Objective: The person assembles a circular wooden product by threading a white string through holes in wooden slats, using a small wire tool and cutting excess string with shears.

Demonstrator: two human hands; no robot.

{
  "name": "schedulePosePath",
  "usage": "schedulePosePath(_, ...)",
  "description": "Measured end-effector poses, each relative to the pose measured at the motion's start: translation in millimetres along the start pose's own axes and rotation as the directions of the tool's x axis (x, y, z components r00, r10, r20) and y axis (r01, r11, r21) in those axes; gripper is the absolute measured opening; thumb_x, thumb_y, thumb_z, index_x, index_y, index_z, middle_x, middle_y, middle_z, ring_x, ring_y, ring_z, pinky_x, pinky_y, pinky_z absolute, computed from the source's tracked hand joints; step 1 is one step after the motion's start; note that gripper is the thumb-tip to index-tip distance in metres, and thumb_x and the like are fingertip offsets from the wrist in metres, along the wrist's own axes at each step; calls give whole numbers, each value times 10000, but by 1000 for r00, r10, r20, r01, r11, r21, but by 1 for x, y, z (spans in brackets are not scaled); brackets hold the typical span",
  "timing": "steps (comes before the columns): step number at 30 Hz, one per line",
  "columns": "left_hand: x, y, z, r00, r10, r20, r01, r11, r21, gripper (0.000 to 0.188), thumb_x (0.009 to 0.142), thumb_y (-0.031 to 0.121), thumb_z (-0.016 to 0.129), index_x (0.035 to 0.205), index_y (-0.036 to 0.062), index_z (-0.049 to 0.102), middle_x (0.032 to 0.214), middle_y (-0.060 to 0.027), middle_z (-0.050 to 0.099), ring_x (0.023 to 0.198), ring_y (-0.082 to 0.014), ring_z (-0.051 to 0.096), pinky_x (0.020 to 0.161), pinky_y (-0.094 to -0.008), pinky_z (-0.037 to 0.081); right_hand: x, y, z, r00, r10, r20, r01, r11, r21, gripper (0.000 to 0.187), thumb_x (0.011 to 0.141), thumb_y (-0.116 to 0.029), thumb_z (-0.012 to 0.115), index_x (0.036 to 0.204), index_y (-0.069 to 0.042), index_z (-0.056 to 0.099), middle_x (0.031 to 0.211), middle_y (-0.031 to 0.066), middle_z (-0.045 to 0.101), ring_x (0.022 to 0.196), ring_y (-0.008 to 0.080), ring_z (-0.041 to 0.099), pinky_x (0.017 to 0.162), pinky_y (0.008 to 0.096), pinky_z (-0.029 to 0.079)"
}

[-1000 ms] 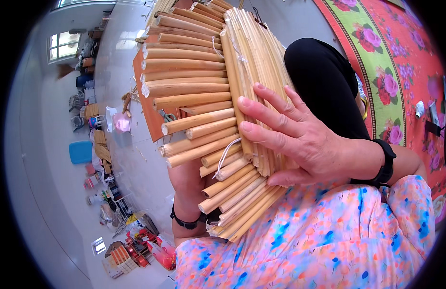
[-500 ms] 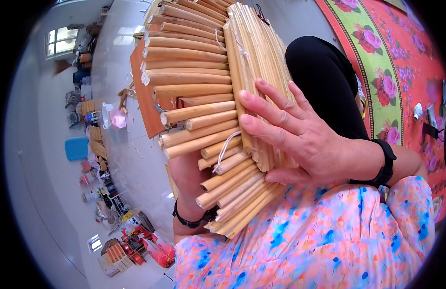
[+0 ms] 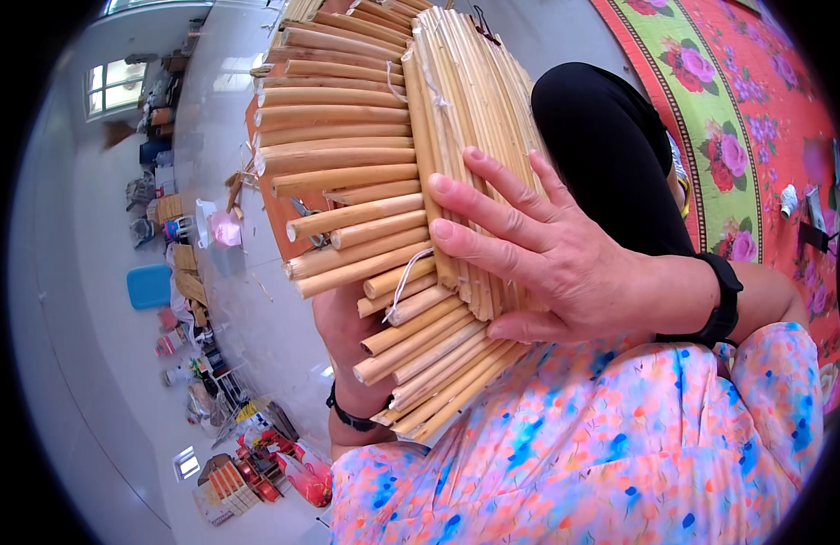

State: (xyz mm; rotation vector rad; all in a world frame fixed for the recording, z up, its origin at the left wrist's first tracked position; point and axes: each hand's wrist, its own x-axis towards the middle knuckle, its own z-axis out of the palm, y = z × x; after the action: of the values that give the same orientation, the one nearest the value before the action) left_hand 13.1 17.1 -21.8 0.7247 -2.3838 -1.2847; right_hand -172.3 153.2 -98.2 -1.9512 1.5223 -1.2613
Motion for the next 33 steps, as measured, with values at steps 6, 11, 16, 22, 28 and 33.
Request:
schedulePosePath(6,-5,-2,-3,1000,-5,-14,5,1000,4,462,927,189,613,1305,-43,486,1217,-164,607,1050,-253,631,877,-362,514,2,-3,-2,1000,4,20,-4,1000,-3,885,818,-464,680,1522,-114,273,1608,135,169,1482,391,118,1126,641,62)
schedulePosePath(11,-6,-6,-4,1000,9,-17,-9,1000,-2,475,913,189,624,1304,-41,482,1222,-167,602,1047,-262,630,877,-366,511,1,-3,-2,999,24,26,-24,1000,-18,880,822,-462,676,1522,-114,272,1605,143,174,1483,387,119,1130,638,31)
schedulePosePath(16,-9,-6,-3,1000,10,-17,-10,1000,5,489,899,189,634,1303,-39,478,1227,-169,597,1044,-272,630,876,-371,507,1,-3,-1,1000,11,16,-11,1000,0,874,822,-442,680,1523,-118,272,1605,144,170,1482,394,116,1129,640,23)
schedulePosePath(22,-25,2,-5,1000,-6,14,5,1000,31,506,883,189,647,1302,-36,473,1233,-172,590,1041,-284,629,876,-376,504,1,-4,-3,1000,4,25,-4,1000,14,873,817,-435,683,1523,-123,275,1607,144,167,1482,397,112,1129,640,21)
schedulePosePath(28,-12,-22,-2,996,62,-65,-60,997,39,523,867,188,659,1300,-34,468,1239,-174,584,1037,-296,628,876,-381,500,0,-4,-2,999,6,37,-4,998,-60,845,850,-476,638,1520,-107,280,1606,148,170,1485,390,109,1137,619,42)
schedulePosePath(33,-6,-7,-1,997,44,-57,-42,999,28,538,853,188,669,1299,-32,464,1244,-177,578,1034,-305,628,875,-386,497,2,-5,0,999,-30,-12,30,999,-28,833,856,-469,621,1528,-141,254,1614,98,150,1472,405,127,1064,711,185)
